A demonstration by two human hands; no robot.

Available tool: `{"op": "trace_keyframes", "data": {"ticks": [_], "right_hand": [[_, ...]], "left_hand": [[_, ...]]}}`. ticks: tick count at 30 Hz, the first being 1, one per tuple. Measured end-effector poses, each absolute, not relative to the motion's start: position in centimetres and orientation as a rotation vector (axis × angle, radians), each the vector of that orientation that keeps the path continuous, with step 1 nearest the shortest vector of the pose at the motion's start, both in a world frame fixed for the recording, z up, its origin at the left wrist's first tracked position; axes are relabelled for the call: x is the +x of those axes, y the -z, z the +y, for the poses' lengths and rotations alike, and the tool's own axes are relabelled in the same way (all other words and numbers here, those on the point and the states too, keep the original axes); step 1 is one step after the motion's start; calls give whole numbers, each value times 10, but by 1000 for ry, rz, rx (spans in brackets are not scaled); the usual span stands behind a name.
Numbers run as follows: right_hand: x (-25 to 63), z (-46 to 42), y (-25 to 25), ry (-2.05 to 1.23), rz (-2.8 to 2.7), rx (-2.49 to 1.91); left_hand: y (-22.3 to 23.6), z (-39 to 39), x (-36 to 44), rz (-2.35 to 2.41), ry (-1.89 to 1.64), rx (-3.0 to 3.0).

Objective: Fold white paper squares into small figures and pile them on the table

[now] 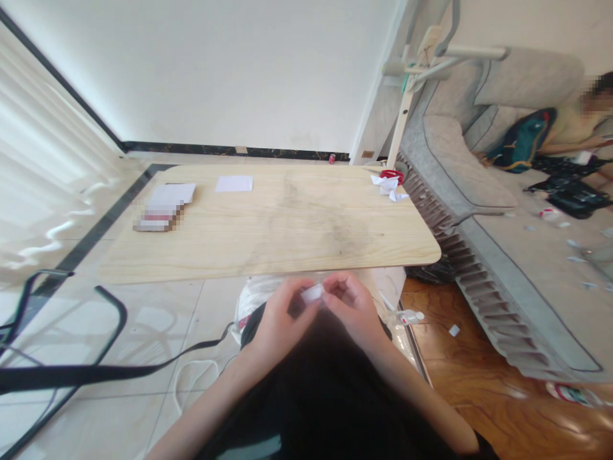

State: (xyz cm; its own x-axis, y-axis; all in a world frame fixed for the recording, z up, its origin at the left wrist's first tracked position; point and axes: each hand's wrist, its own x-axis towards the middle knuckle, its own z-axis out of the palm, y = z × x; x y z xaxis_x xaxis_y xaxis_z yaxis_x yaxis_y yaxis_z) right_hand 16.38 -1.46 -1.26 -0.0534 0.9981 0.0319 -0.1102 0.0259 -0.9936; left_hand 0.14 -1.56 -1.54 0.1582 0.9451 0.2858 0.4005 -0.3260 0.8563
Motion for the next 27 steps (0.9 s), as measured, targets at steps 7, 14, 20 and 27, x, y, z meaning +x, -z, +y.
{"op": "trace_keyframes", "data": {"ticks": [7,14,20,27], "right_hand": [[163,-14,18,-1196,-1252,-1110],[162,-15,19,-1134,-1293,-1137],[161,-15,21,-1083,-1345,-1164],[161,-14,21,-1078,-1351,-1190]], "left_hand": [[17,-10,-2,1195,-1168,2013],[18,-10,-1,1189,-1156,2102],[14,-10,1,1228,-1145,2101],[12,-10,2,1261,-1152,2122]]}}
